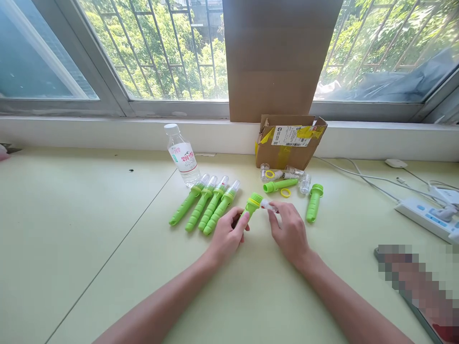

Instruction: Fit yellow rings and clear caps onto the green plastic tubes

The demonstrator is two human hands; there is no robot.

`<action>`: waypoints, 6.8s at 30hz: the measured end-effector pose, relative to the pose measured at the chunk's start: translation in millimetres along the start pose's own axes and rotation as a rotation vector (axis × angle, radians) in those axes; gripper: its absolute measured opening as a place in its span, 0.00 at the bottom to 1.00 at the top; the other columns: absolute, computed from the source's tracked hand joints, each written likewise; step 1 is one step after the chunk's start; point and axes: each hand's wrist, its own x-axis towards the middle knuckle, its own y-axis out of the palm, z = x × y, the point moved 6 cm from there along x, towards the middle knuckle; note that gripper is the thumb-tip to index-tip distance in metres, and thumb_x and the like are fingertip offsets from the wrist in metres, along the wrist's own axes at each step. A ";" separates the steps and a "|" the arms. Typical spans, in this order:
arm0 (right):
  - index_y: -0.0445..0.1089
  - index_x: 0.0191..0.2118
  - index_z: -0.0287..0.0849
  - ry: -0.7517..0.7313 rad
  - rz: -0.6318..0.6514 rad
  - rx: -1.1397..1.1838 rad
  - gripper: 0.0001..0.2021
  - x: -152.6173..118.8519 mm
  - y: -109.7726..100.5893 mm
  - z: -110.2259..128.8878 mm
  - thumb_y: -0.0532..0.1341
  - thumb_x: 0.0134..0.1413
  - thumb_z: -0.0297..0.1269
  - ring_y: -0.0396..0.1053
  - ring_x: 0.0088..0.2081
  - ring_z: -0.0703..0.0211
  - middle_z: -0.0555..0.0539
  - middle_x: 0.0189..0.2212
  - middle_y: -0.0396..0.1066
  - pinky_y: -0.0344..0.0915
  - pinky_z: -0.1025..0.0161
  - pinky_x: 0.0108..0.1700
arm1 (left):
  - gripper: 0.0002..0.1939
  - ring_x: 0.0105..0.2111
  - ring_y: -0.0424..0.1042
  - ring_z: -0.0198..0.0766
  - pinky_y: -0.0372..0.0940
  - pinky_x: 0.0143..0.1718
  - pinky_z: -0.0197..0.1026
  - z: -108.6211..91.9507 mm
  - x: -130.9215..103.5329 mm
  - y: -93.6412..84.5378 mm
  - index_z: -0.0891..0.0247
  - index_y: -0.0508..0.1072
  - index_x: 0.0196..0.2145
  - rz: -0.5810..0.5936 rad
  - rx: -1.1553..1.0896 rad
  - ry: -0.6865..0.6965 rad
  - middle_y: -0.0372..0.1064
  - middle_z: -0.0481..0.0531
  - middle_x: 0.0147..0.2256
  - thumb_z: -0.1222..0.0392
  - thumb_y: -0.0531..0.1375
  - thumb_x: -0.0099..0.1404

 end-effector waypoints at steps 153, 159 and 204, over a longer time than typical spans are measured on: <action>0.63 0.30 0.44 0.716 -0.056 0.746 0.16 -8.9 -9.3 -42.5 0.64 0.50 0.51 0.62 0.19 0.65 0.54 0.20 0.65 0.65 0.66 0.20 | 0.10 0.32 0.69 0.39 0.59 0.29 0.38 -12.1 -12.7 21.5 0.59 0.69 0.45 -0.097 0.850 0.504 0.70 0.51 0.34 0.57 0.55 0.66; 0.65 0.28 0.43 0.672 -0.003 0.715 0.18 -8.7 -8.8 -37.5 0.63 0.51 0.53 0.65 0.19 0.63 0.54 0.18 0.65 0.65 0.66 0.21 | 0.08 0.37 0.68 0.40 0.62 0.35 0.39 -10.0 -9.6 13.1 0.57 0.70 0.43 -0.173 0.835 0.533 0.68 0.51 0.35 0.61 0.57 0.66; 0.66 0.39 0.42 0.678 -0.046 0.699 0.20 -14.2 -12.9 -23.2 0.68 0.44 0.49 0.71 0.23 0.61 0.50 0.27 0.73 0.73 0.63 0.24 | 0.13 0.42 0.66 0.46 0.64 0.42 0.48 -9.5 -7.3 15.3 0.64 0.66 0.48 -0.159 0.860 0.560 0.67 0.56 0.40 0.65 0.55 0.66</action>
